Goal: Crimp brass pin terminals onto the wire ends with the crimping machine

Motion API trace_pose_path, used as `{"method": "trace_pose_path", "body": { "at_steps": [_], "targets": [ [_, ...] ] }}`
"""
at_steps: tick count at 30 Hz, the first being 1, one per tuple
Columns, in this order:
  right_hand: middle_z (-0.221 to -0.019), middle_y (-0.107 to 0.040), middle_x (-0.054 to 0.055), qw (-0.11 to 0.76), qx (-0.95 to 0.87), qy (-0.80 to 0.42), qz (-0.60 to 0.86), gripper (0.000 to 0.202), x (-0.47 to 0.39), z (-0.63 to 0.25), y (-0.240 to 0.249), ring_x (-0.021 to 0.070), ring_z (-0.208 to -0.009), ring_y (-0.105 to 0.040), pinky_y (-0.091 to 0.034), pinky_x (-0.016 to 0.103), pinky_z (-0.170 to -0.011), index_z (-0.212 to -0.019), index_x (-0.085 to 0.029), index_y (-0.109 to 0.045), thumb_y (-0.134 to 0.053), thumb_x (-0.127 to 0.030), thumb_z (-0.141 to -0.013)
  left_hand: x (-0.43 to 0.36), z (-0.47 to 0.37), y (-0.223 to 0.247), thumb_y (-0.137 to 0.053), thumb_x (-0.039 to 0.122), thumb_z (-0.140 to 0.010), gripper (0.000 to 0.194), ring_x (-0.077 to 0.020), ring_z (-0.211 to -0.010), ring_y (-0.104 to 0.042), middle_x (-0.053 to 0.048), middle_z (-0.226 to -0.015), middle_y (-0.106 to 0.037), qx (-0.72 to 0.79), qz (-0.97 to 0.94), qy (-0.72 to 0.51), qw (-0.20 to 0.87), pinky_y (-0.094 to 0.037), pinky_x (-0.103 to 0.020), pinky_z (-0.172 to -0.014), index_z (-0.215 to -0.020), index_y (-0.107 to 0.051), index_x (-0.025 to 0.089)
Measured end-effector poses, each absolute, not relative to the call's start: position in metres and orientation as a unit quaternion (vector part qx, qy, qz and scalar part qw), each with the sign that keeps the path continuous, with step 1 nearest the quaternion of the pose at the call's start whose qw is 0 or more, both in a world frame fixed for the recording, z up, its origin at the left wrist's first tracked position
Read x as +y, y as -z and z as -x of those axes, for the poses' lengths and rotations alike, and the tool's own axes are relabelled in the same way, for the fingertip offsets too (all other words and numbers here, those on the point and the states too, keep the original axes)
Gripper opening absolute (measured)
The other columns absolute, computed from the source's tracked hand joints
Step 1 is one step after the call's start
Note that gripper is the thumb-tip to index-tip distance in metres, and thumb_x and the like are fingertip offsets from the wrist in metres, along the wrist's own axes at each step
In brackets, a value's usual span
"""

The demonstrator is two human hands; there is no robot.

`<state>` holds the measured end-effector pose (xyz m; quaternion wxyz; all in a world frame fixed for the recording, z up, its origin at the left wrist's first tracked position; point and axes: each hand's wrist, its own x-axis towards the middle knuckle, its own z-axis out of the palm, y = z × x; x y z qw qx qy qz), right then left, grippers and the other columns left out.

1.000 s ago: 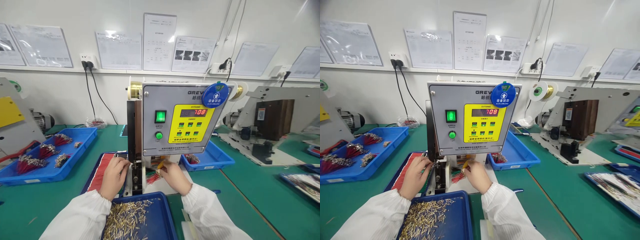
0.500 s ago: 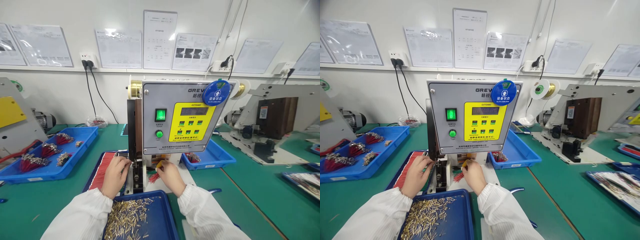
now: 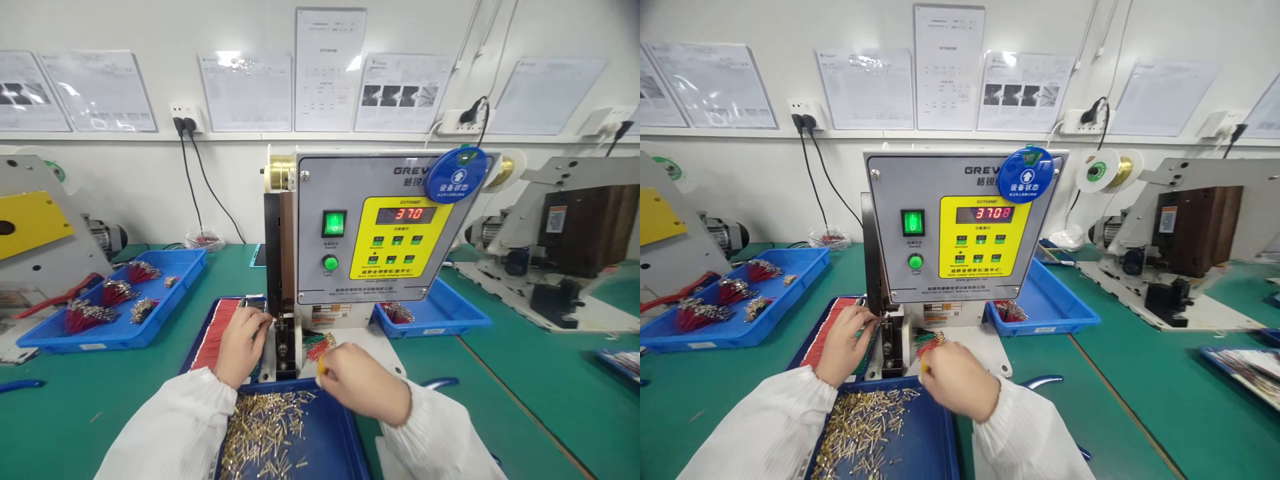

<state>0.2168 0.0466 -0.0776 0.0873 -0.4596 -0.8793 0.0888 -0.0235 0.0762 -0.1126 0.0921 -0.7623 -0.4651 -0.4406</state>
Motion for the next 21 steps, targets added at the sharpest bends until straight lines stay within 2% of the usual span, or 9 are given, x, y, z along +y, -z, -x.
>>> {"method": "trace_pose_path", "body": {
  "at_steps": [2,4,8,10,13,14,17,21],
  "targets": [
    [-0.067,-0.067,0.007,0.021,-0.896,-0.061,0.438,0.015,0.035,-0.209,0.079,0.0228,-0.063,-0.062,-0.037,0.028,-0.056,-0.066,-0.018,-0.066,-0.06,-0.013,-0.079,0.076,0.023,0.113,-0.048,0.02,-0.093,0.013,-0.0168,-0.086,-0.056,-0.004,-0.087,-0.059,-0.468,0.763,0.437,0.087,-0.048,-0.03,-0.075,-0.09,-0.06,0.019],
    [-0.073,-0.068,0.009,-0.006,-0.907,-0.046,0.419,0.011,0.028,-0.201,0.083,0.0245,-0.066,-0.064,-0.038,0.029,-0.057,-0.073,-0.017,-0.068,-0.06,-0.013,-0.08,0.075,0.022,0.113,-0.047,0.02,-0.094,0.014,-0.0172,-0.087,-0.056,-0.004,-0.088,-0.059,-0.468,0.765,0.435,0.084,-0.048,-0.031,-0.076,-0.091,-0.06,0.019],
    [-0.075,-0.067,0.005,0.02,-0.928,-0.07,0.365,0.009,0.023,-0.191,0.086,0.022,-0.068,-0.064,-0.039,0.029,-0.058,-0.076,-0.018,-0.066,-0.06,-0.017,-0.083,0.076,0.022,0.113,-0.048,0.02,-0.094,0.013,-0.017,-0.087,-0.055,-0.004,-0.087,-0.058,-0.463,0.767,0.436,0.088,-0.047,-0.03,-0.076,-0.091,-0.06,0.019],
    [-0.077,-0.066,0.003,0.041,-0.927,-0.09,0.363,0.01,0.021,-0.188,0.086,0.0218,-0.07,-0.063,-0.04,0.028,-0.059,-0.078,-0.018,-0.065,-0.065,-0.026,-0.084,0.077,0.024,0.111,-0.048,0.019,-0.093,0.014,-0.0171,-0.087,-0.054,-0.004,-0.088,-0.058,-0.463,0.768,0.433,0.097,-0.047,-0.03,-0.076,-0.091,-0.062,0.019],
    [-0.082,-0.066,0.004,0.044,-0.926,-0.106,0.359,0.03,0.017,-0.182,0.087,0.0236,-0.072,-0.063,-0.04,0.029,-0.059,-0.084,-0.019,-0.064,-0.074,-0.046,-0.078,0.081,0.031,0.108,-0.048,0.021,-0.093,0.017,-0.018,-0.087,-0.054,-0.005,-0.09,-0.058,-0.473,0.766,0.42,0.116,-0.046,-0.031,-0.075,-0.089,-0.065,0.019],
    [-0.083,-0.066,0.004,0.041,-0.929,-0.108,0.352,0.033,0.015,-0.181,0.088,0.0237,-0.071,-0.063,-0.039,0.029,-0.059,-0.085,-0.019,-0.064,-0.075,-0.049,-0.076,0.083,0.035,0.108,-0.048,0.022,-0.093,0.018,-0.0184,-0.086,-0.055,-0.006,-0.088,-0.058,-0.481,0.765,0.411,0.121,-0.046,-0.031,-0.073,-0.088,-0.065,0.019],
    [-0.081,-0.066,0.001,0.045,-0.935,-0.121,0.33,0.023,0.012,-0.177,0.091,0.0205,-0.069,-0.062,-0.035,0.028,-0.056,-0.079,-0.02,-0.063,-0.075,-0.039,-0.077,0.09,0.049,0.109,-0.05,0.024,-0.092,0.019,-0.0198,-0.083,-0.057,-0.005,-0.084,-0.06,-0.523,0.763,0.365,0.108,-0.046,-0.031,-0.07,-0.086,-0.068,0.021],
    [-0.078,-0.066,-0.002,0.061,-0.937,-0.145,0.312,0.016,0.013,-0.18,0.093,0.017,-0.067,-0.061,-0.032,0.027,-0.054,-0.073,-0.02,-0.06,-0.072,-0.029,-0.079,0.095,0.066,0.116,-0.054,0.018,-0.086,0.015,-0.0202,-0.077,-0.061,-0.003,-0.08,-0.066,-0.57,0.767,0.292,0.044,-0.046,-0.031,-0.069,-0.081,-0.068,0.022]
  ]
}}
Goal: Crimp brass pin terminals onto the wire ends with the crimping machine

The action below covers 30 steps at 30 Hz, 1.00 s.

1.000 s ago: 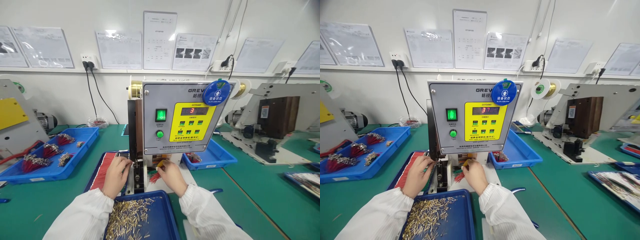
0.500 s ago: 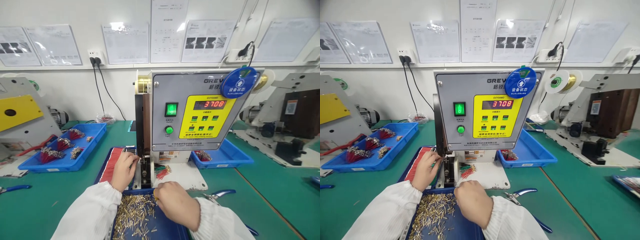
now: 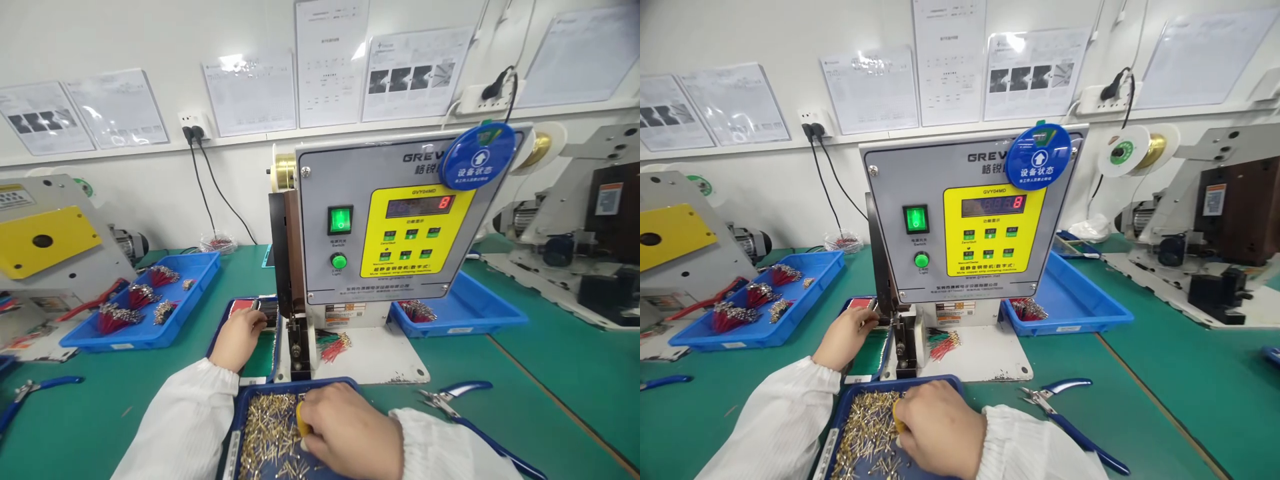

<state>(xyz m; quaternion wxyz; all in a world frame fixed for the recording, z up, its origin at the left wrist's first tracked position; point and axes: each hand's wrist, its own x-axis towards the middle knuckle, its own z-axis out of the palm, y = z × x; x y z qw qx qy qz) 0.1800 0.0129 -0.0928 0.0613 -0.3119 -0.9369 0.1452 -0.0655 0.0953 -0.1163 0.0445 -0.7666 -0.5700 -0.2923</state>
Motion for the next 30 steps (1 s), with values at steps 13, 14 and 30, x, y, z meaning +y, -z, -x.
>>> {"method": "trace_pose_path", "body": {
  "at_steps": [13,14,30],
  "targets": [
    [-0.083,-0.063,0.001,0.08,-0.915,-0.183,0.351,0.009,0.017,-0.188,0.086,0.0189,-0.075,-0.059,-0.04,0.028,-0.066,-0.075,-0.018,-0.056,-0.059,-0.022,-0.082,0.095,0.063,0.112,-0.056,0.014,-0.083,0.015,-0.0173,-0.085,-0.059,-0.004,-0.086,-0.064,-0.65,0.736,0.141,-0.124,-0.042,-0.027,-0.082,-0.079,-0.07,0.019],
    [-0.082,-0.063,0.001,0.083,-0.914,-0.186,0.352,0.009,0.016,-0.187,0.085,0.0185,-0.074,-0.058,-0.04,0.028,-0.066,-0.074,-0.018,-0.056,-0.059,-0.023,-0.082,0.095,0.063,0.113,-0.055,0.014,-0.083,0.015,-0.0177,-0.085,-0.059,-0.004,-0.086,-0.064,-0.651,0.736,0.142,-0.121,-0.041,-0.028,-0.082,-0.078,-0.068,0.019],
    [-0.074,-0.065,0.001,0.027,-0.899,-0.199,0.389,0.018,0.022,-0.191,0.093,0.0198,-0.071,-0.06,-0.038,0.027,-0.062,-0.066,-0.018,-0.057,-0.072,-0.024,-0.074,0.096,0.062,0.117,-0.054,0.013,-0.086,0.015,-0.0191,-0.087,-0.056,-0.005,-0.085,-0.061,-0.648,0.742,0.146,-0.092,-0.038,-0.029,-0.078,-0.074,-0.062,0.017]
  ]
}}
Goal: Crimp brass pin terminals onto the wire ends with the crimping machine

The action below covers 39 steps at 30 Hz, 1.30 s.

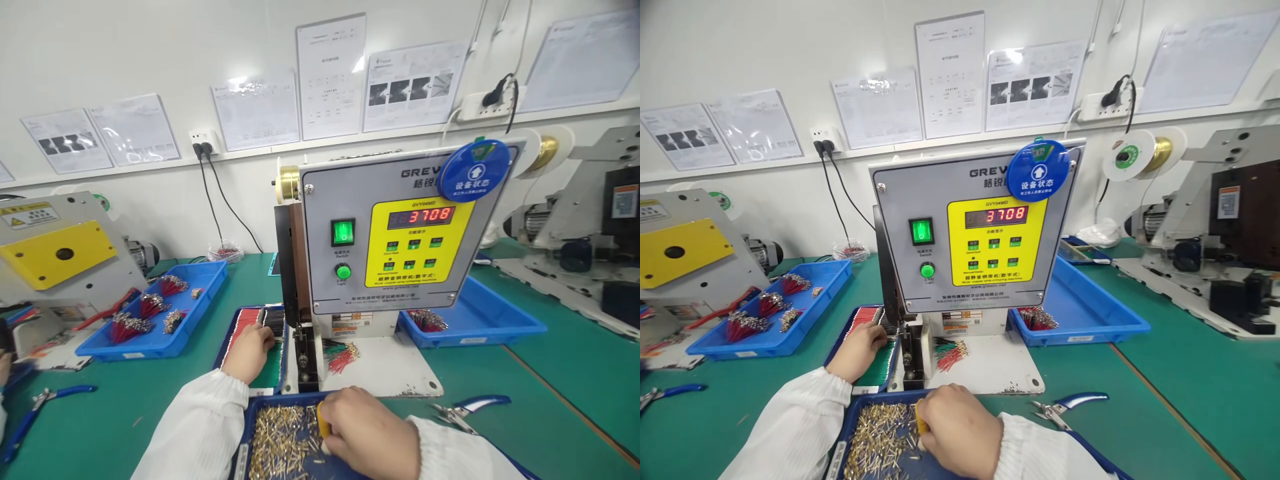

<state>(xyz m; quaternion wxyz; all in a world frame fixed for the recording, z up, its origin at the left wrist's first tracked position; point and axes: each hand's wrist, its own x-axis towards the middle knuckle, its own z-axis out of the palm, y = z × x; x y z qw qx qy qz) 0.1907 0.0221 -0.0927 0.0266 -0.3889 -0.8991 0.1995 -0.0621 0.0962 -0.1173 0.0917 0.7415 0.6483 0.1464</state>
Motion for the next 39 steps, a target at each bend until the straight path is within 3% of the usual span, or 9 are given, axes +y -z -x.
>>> {"method": "trace_pose_path", "body": {
  "at_steps": [6,11,19,26,29,33,39],
  "targets": [
    [-0.077,-0.065,0.001,0.051,-0.905,-0.201,0.372,0.01,0.02,-0.187,0.093,0.0189,-0.072,-0.059,-0.038,0.027,-0.064,-0.068,-0.018,-0.058,-0.064,-0.019,-0.075,0.095,0.062,0.117,-0.055,0.014,-0.085,0.014,-0.0185,-0.085,-0.056,-0.005,-0.085,-0.061,0.646,-0.741,-0.153,0.107,-0.038,-0.028,-0.077,-0.074,-0.063,0.017],
    [-0.071,-0.062,-0.001,0.048,-0.881,-0.234,0.408,0.013,0.024,-0.189,0.088,0.0171,-0.067,-0.056,-0.035,0.024,-0.058,-0.068,-0.018,-0.058,-0.07,-0.021,-0.07,0.097,0.063,0.121,-0.054,0.013,-0.086,0.013,-0.0186,-0.085,-0.056,-0.004,-0.084,-0.062,0.649,-0.735,-0.174,0.092,-0.038,-0.028,-0.076,-0.074,-0.06,0.016],
    [-0.072,-0.061,0.0,0.067,-0.901,-0.212,0.373,0.012,0.022,-0.187,0.093,0.0158,-0.069,-0.056,-0.033,0.025,-0.06,-0.064,-0.017,-0.053,-0.06,-0.013,-0.074,0.101,0.061,0.125,-0.05,0.014,-0.09,0.018,-0.0185,-0.089,-0.057,-0.007,-0.092,-0.064,0.666,-0.705,-0.24,0.037,-0.041,-0.029,-0.081,-0.092,-0.068,0.017],
    [-0.075,-0.064,0.0,0.066,-0.894,-0.222,0.384,0.004,0.021,-0.19,0.084,0.0188,-0.073,-0.06,-0.037,0.025,-0.062,-0.075,-0.019,-0.063,-0.066,-0.019,-0.075,0.109,0.058,0.118,-0.049,0.012,-0.086,0.023,-0.0217,-0.087,-0.053,-0.009,-0.086,-0.062,0.653,-0.738,-0.169,0.025,-0.039,-0.034,-0.081,-0.078,-0.071,0.017],
    [-0.073,-0.064,0.001,0.055,-0.887,-0.222,0.401,0.014,0.022,-0.192,0.084,0.0215,-0.073,-0.061,-0.038,0.026,-0.061,-0.081,-0.019,-0.066,-0.074,-0.026,-0.072,0.116,0.06,0.112,-0.051,0.004,-0.078,0.022,-0.0197,-0.084,-0.055,-0.007,-0.081,-0.062,0.644,-0.749,-0.152,0.044,-0.039,-0.032,-0.08,-0.071,-0.069,0.016],
    [-0.078,-0.066,0.003,0.05,-0.895,-0.212,0.389,0.005,0.022,-0.191,0.088,0.0213,-0.076,-0.061,-0.039,0.026,-0.064,-0.078,-0.018,-0.066,-0.068,-0.022,-0.076,0.123,0.061,0.109,-0.053,0.001,-0.071,0.021,-0.0172,-0.079,-0.057,-0.005,-0.075,-0.063,0.643,-0.75,-0.144,0.057,-0.04,-0.028,-0.077,-0.067,-0.067,0.016],
    [-0.083,-0.064,0.002,0.061,-0.9,-0.229,0.366,0.006,0.023,-0.189,0.089,0.0184,-0.075,-0.058,-0.039,0.025,-0.067,-0.076,-0.018,-0.065,-0.064,-0.019,-0.081,0.117,0.059,0.114,-0.049,0.009,-0.083,0.021,-0.0204,-0.086,-0.057,-0.009,-0.087,-0.063,0.654,-0.739,-0.16,0.043,-0.041,-0.031,-0.079,-0.079,-0.069,0.015]
  ]
}}
